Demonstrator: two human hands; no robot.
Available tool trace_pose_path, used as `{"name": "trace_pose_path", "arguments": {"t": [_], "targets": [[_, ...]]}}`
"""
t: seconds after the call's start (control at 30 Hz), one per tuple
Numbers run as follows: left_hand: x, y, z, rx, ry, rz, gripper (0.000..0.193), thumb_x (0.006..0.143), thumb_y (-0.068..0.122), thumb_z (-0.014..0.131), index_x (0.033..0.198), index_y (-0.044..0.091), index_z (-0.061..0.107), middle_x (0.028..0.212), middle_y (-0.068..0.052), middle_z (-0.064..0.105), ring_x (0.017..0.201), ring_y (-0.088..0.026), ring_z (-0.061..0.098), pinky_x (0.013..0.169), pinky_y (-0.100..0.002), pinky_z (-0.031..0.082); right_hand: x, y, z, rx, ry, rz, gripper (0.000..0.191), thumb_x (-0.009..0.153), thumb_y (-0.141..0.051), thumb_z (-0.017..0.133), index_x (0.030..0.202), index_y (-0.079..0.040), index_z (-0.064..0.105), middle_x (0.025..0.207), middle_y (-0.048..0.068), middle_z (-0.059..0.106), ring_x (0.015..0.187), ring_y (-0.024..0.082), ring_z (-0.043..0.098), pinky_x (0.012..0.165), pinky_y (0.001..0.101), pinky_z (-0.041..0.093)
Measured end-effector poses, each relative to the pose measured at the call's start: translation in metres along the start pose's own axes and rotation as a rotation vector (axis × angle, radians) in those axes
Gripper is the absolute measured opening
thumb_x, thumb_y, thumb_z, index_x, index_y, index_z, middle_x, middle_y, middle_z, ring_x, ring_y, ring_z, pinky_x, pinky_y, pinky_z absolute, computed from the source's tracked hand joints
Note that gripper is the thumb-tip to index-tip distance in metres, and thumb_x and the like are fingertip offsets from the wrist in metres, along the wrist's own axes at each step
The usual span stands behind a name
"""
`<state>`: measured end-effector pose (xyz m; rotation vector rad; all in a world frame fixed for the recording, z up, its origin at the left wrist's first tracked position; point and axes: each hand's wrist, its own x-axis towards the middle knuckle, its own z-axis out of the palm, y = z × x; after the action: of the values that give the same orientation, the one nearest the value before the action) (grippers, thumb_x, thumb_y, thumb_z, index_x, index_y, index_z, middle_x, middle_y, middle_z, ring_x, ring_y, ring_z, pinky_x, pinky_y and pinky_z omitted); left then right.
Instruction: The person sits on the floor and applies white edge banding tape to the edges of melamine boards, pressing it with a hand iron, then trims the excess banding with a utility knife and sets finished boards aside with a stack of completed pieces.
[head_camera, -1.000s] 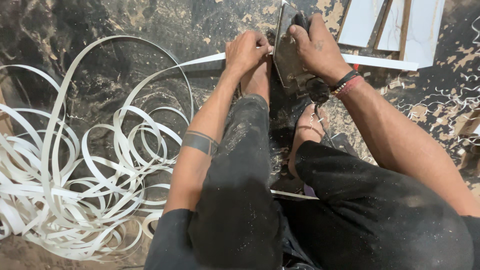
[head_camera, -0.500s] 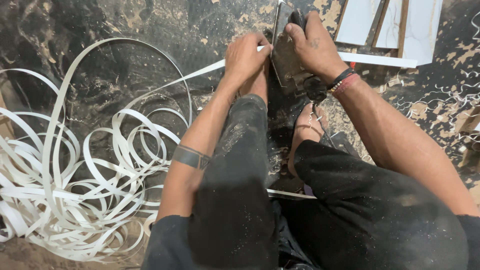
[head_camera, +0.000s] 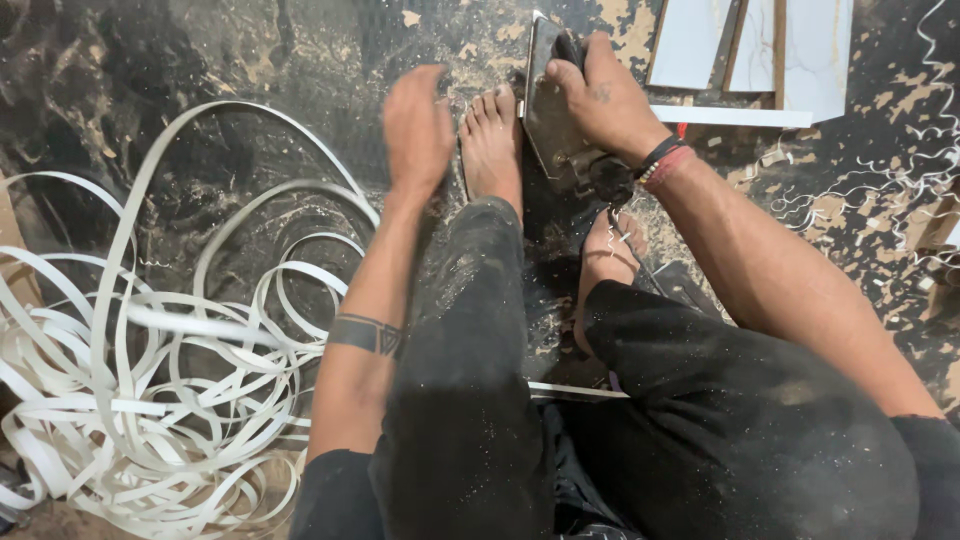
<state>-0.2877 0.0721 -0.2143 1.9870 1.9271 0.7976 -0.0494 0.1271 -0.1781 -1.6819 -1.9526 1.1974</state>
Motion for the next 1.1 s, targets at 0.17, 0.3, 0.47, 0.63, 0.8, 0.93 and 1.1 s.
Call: {"name": "trace_pose_path", "arguments": {"t": [0.17,0.3,0.47,0.63,0.8,0.93,1.1], "targets": [[0.012,0.04,0.014,-0.309,-0.238,0.173,0.033,0.096,0.015,0.073,0.126,0.007,0.064,0.123,-0.013,0.067,0.116,-0.033,0.063,0.1,-0.042,0.051,-0.013,0.011,-0.025,-0.007,-0.009,0.113,0.048,0.107,-0.043,0.057,0.122,0.001,0.045,0.105,0.029,0.065,0.099,0.041,0.068,0.087,0.048,0.051],[0.015,0.049,0.024,-0.215,-0.29,0.35,0.035,0.089,0.018,0.077,0.121,0.007,0.067,0.116,-0.011,0.069,0.11,-0.033,0.063,0.094,-0.043,0.052,-0.029,0.045,-0.058,-0.048,0.055,0.168,0.048,0.11,-0.043,0.058,0.124,0.001,0.047,0.107,0.029,0.065,0.102,0.042,0.067,0.089,0.0488,0.051],[0.015,0.046,0.033,-0.159,-0.296,0.354,0.025,0.094,0.018,0.075,0.116,0.007,0.071,0.109,-0.009,0.069,0.106,-0.031,0.063,0.091,-0.042,0.051,-0.046,0.097,-0.104,0.111,0.12,0.215,0.043,0.108,-0.036,0.058,0.131,-0.001,0.05,0.11,0.02,0.066,0.098,0.034,0.067,0.084,0.0447,0.054],[0.024,0.05,0.031,-0.029,-0.231,0.537,0.023,0.092,0.017,0.077,0.112,0.008,0.071,0.107,-0.007,0.068,0.107,-0.026,0.062,0.1,-0.043,0.047,-0.059,0.13,-0.135,-0.041,0.198,0.16,0.034,0.115,-0.025,0.057,0.134,0.003,0.049,0.1,0.012,0.063,0.085,0.021,0.063,0.071,0.0377,0.051],[0.042,0.083,0.024,-0.186,-0.209,0.647,0.029,0.09,0.019,0.081,0.114,0.009,0.071,0.109,-0.007,0.066,0.107,-0.027,0.061,0.1,-0.043,0.044,-0.062,0.135,-0.138,0.062,0.173,0.227,0.03,0.121,-0.025,0.058,0.129,0.003,0.05,0.091,0.005,0.059,0.071,0.015,0.059,0.062,0.0333,0.049],[0.052,0.106,0.034,-0.171,-0.209,0.708,0.026,0.093,0.018,0.08,0.115,0.009,0.07,0.112,-0.007,0.066,0.111,-0.027,0.061,0.102,-0.043,0.043,-0.061,0.131,-0.14,0.162,0.128,0.334,0.029,0.12,-0.028,0.057,0.116,0.0,0.051,0.082,0.002,0.056,0.065,0.013,0.056,0.057,0.0321,0.048],[0.042,0.069,0.032,-0.03,-0.269,0.562,0.023,0.088,0.017,0.08,0.109,0.011,0.072,0.11,-0.006,0.068,0.11,-0.027,0.062,0.099,-0.044,0.044,-0.059,0.129,-0.137,0.226,0.13,0.317,0.025,0.117,-0.026,0.056,0.117,-0.001,0.05,0.078,0.001,0.053,0.062,0.011,0.052,0.054,0.031,0.044]]}}
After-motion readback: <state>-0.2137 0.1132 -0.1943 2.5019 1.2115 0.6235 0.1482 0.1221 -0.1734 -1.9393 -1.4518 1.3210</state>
